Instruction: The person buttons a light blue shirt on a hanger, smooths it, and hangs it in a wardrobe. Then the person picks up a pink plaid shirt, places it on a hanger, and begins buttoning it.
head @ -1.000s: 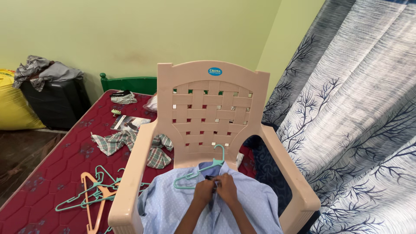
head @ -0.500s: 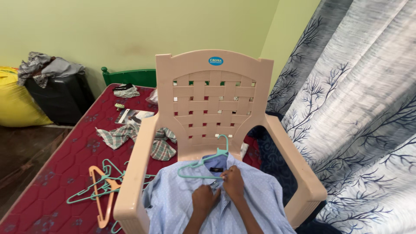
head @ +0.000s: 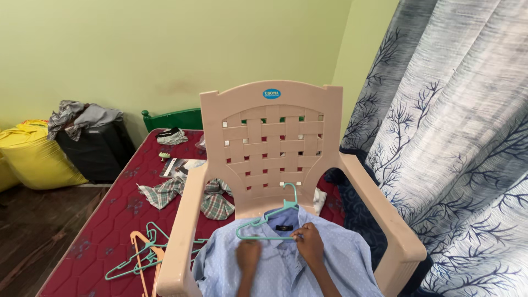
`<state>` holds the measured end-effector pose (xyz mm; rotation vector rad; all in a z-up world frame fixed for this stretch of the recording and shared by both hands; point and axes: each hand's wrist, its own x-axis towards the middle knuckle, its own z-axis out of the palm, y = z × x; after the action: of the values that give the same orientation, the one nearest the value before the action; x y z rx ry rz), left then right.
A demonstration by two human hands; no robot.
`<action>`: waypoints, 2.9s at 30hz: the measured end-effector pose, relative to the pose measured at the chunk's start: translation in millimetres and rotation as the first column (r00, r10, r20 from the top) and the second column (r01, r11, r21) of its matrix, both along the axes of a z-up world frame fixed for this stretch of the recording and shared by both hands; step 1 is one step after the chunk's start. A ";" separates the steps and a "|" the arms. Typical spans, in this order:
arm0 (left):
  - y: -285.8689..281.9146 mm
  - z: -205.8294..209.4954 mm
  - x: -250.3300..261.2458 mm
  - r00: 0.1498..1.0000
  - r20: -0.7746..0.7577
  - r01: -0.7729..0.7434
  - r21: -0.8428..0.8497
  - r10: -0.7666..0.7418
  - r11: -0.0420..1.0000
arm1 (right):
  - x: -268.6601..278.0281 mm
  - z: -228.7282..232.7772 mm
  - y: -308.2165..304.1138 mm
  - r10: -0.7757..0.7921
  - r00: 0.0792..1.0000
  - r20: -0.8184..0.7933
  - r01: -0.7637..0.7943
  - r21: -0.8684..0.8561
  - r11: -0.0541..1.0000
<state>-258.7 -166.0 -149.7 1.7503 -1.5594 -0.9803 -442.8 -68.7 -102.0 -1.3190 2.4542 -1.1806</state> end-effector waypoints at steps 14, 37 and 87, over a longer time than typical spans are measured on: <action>19.4 20.6 -69.8 0.785 0.472 0.409 0.092 -0.402 0.908 | -18.2 -5.8 4.3 0.029 0.999 0.022 -0.026 -0.134 0.991; -34.0 89.9 65.9 0.937 -0.349 -0.187 -0.504 0.000 0.843 | 8.4 2.1 17.8 0.092 0.995 -0.046 -0.097 -0.131 0.987; 43.2 -3.2 -37.8 0.967 -0.139 -0.246 -0.279 0.215 0.928 | 85.0 -70.8 3.4 -0.364 0.930 -0.058 0.325 -0.333 0.885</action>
<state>-296.6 -122.9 -152.9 1.5999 -1.3193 -0.6751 -357.7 -65.3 -172.8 -1.0656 2.7573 -1.6909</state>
